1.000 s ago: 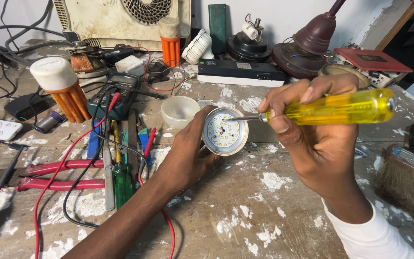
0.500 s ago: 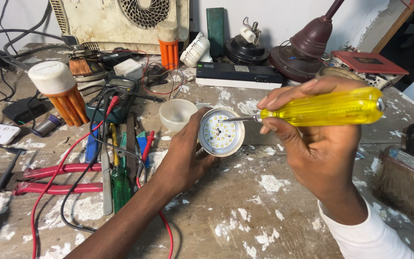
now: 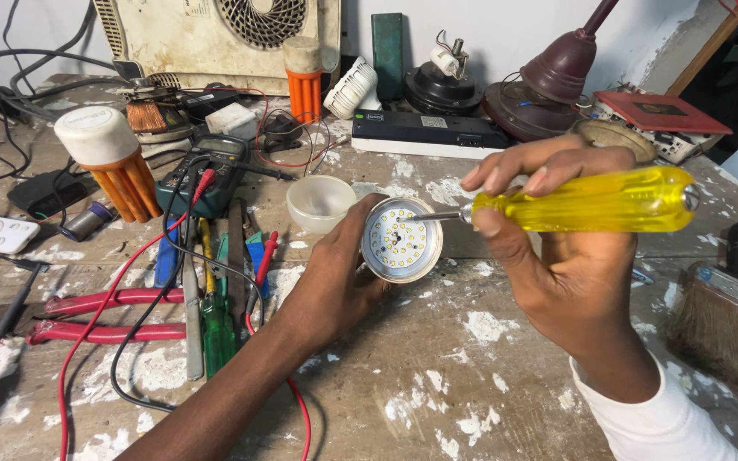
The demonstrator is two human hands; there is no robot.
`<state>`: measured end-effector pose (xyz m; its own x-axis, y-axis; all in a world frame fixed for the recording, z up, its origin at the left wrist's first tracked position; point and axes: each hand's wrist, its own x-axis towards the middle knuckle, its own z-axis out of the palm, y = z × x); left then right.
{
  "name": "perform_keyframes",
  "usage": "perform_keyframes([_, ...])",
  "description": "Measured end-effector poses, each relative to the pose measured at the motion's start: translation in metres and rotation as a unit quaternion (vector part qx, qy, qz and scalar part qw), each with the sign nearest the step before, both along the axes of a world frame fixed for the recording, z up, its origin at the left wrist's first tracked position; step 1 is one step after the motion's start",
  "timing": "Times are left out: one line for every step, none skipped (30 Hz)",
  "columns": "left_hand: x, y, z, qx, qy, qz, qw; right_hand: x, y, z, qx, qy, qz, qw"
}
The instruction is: The person brushes dust off an LED light fixture with a brush and a toothbrush, sets it down, then picks up a large LED bulb and pulls off its plastic diffuser. They use a yellow screwdriver to probe and press the LED board and components inside the bulb, briefly setting the screwdriver down on a small tray before resuming.
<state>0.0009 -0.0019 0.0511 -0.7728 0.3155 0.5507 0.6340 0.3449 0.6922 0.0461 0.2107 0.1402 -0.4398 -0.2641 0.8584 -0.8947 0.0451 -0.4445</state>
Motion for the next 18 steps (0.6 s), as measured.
perform_keyframes([0.001, 0.0, 0.0, -0.003, 0.011, -0.001, 1.0, -0.001, 0.001, -0.001, 0.004, 0.012, -0.007, 1.0])
perform_keyframes([0.0, 0.0, 0.0, -0.006, 0.022, -0.003, 1.0, -0.001, 0.001, -0.001, 0.008, 0.023, -0.014, 1.0])
perform_keyframes([0.0, 0.0, 0.0, -0.008, 0.035, 0.0, 0.999, -0.002, 0.001, -0.002, 0.011, 0.032, -0.024, 0.999])
perform_keyframes([0.0, 0.0, 0.0, -0.01, 0.048, 0.003, 0.999, -0.003, 0.001, -0.002, 0.012, 0.035, -0.027, 0.999])
perform_keyframes([0.0, 0.001, 0.001, -0.012, 0.061, 0.006, 0.998, -0.003, 0.001, -0.002, 0.012, 0.038, -0.031, 0.999])
perform_keyframes([0.0, 0.001, 0.001, -0.005, 0.033, 0.008, 0.999, -0.003, 0.0, -0.001, 0.011, 0.035, -0.03, 0.999])
perform_keyframes([-0.001, 0.0, 0.002, 0.001, 0.005, 0.009, 1.0, -0.002, -0.001, -0.001, 0.01, 0.023, -0.033, 0.999])
perform_keyframes([-0.001, 0.0, 0.003, 0.007, -0.023, 0.01, 1.0, -0.001, -0.002, 0.0, 0.009, 0.011, -0.036, 0.999])
perform_keyframes([0.0, 0.0, 0.003, 0.008, -0.034, 0.013, 0.999, 0.002, -0.003, 0.002, 0.008, -0.01, -0.043, 0.999])
perform_keyframes([0.0, -0.001, 0.004, 0.009, -0.044, 0.016, 0.999, 0.004, -0.004, 0.003, 0.007, -0.03, -0.05, 0.998])
perform_keyframes([0.0, -0.001, 0.005, 0.009, -0.055, 0.02, 0.998, 0.006, -0.005, 0.005, 0.008, -0.03, -0.064, 0.997])
perform_keyframes([0.0, -0.001, 0.005, 0.007, -0.052, 0.019, 0.998, 0.006, -0.006, 0.008, 0.008, -0.03, -0.077, 0.997])
perform_keyframes([0.0, -0.001, 0.005, 0.005, -0.049, 0.017, 0.999, 0.006, -0.006, 0.01, 0.008, -0.03, -0.091, 0.995])
perform_keyframes([0.0, -0.001, 0.004, 0.002, -0.046, 0.016, 0.999, 0.007, -0.007, 0.011, 0.016, -0.023, -0.085, 0.996])
perform_keyframes([-0.001, -0.001, 0.004, 0.001, -0.023, 0.013, 1.0, 0.007, -0.007, 0.013, 0.024, -0.015, -0.08, 0.996])
perform_keyframes([-0.001, 0.0, 0.003, 0.001, -0.002, 0.01, 1.0, 0.008, -0.007, 0.013, 0.032, -0.009, -0.074, 0.997])
perform_keyframes([-0.001, 0.0, 0.003, 0.0, 0.02, 0.006, 1.0, 0.008, -0.007, 0.013, 0.032, -0.018, -0.067, 0.997])
perform_keyframes([-0.001, 0.0, 0.002, 0.004, 0.013, 0.002, 1.0, 0.008, -0.007, 0.013, 0.032, -0.027, -0.059, 0.997])
